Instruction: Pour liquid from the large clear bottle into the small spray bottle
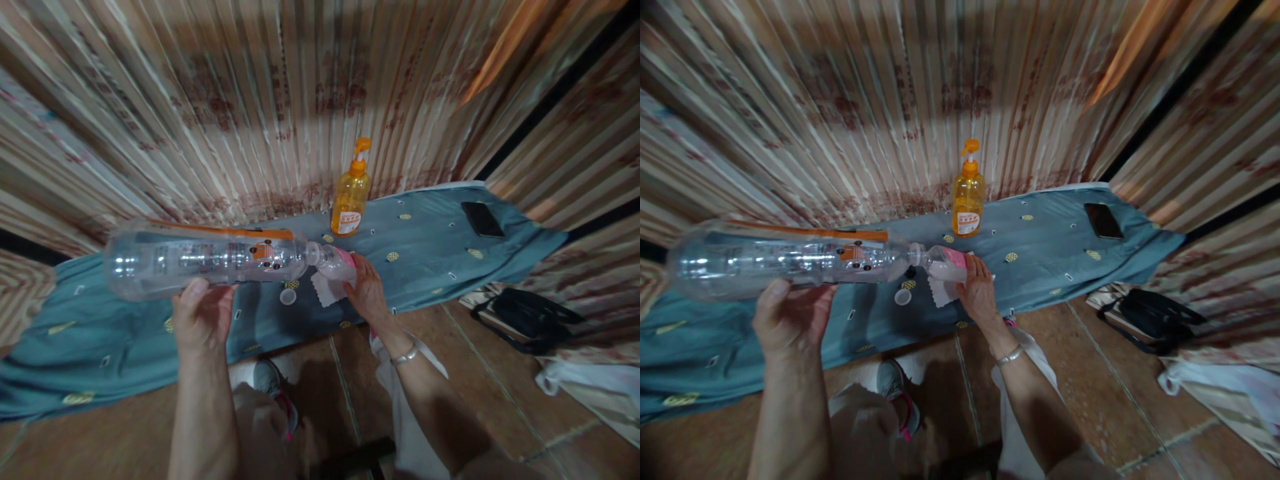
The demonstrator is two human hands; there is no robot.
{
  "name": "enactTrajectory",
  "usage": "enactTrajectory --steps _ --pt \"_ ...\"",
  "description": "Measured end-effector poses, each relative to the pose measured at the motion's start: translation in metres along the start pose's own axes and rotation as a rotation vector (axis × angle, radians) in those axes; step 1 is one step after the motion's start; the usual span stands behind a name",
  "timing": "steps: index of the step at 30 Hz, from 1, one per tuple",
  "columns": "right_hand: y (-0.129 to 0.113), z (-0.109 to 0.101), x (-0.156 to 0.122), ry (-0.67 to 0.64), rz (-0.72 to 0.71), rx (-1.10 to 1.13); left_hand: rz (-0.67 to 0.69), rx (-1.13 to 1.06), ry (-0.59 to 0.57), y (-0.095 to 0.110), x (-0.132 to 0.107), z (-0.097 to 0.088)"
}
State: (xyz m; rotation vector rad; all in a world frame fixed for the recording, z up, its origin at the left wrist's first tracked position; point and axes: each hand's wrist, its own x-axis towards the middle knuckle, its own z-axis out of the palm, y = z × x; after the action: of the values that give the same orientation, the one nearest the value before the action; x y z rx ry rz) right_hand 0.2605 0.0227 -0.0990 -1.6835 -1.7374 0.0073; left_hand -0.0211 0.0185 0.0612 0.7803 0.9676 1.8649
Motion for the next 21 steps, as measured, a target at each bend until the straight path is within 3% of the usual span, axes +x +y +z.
enactTrajectory --steps 5,11,21 --pt "0.0 0.001 0.002 -0.003 0.004 0.027 -0.011 0.007 -0.022 -0.002 0.001 -0.004" --pt "0.003 0.0 0.003 0.007 -0.004 0.011 -0.043 0.05 -0.124 -0.009 0.008 -0.021" --pt "0.006 0.0 0.003 0.022 -0.014 -0.04 -0.046 -0.012 -0.077 -0.015 0.01 -0.02"
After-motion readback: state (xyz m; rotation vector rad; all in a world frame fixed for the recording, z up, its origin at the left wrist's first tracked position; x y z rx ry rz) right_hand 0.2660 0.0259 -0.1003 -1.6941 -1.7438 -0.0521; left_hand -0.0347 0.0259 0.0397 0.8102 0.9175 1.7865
